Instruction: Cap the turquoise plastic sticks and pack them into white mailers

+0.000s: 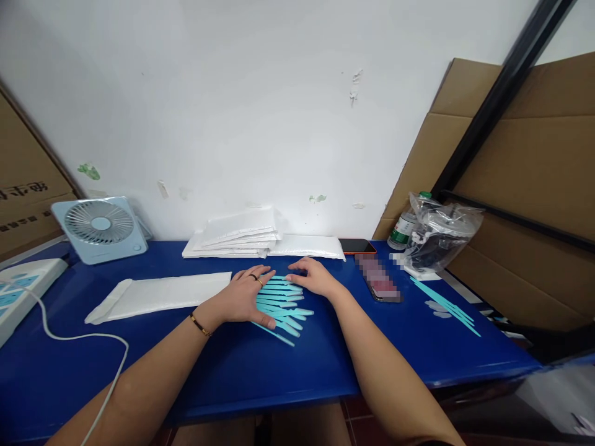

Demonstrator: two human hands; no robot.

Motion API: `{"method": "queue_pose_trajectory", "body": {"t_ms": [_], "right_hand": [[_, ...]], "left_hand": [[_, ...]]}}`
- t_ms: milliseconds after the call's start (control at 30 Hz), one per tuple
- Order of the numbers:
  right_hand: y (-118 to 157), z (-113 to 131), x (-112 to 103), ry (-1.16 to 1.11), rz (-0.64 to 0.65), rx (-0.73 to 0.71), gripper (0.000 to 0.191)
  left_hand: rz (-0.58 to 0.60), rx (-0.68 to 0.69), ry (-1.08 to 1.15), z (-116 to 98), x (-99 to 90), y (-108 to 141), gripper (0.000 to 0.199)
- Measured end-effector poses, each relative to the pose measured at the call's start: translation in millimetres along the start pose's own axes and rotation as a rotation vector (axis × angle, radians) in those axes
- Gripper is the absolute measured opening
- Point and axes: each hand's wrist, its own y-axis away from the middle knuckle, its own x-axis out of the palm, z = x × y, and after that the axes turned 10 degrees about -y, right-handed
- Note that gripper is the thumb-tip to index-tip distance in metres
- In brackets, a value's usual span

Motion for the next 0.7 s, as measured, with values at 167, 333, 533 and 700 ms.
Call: {"method": "queue_pose_trajectory", "body": {"t_ms": [167, 333, 533, 700], "right_hand": [[24.6, 30.1, 2.0, 0.134, 0.247, 0.007, 0.088], [34.5, 58.9, 19.5, 0.241, 0.332, -0.014, 0.052], [27.8, 61.4, 39.9, 0.48, 0.289, -0.055, 0.02], [25.8, 57.4, 44.6, 0.606, 0.255, -0.072, 0.022]], "left_hand": [[0.03, -0.022, -0.039, -2.8, -0.5, 2.4, 0.101], [-0.027, -0.006, -0.084, -11.7, 1.1, -0.3, 0.041], [-0.083, 0.082, -0.206, -17.2, 12.2, -2.9, 0.019], [-0.072, 0.065, -0.184, -21.1, 10.0, -3.6, 0.018]]}}
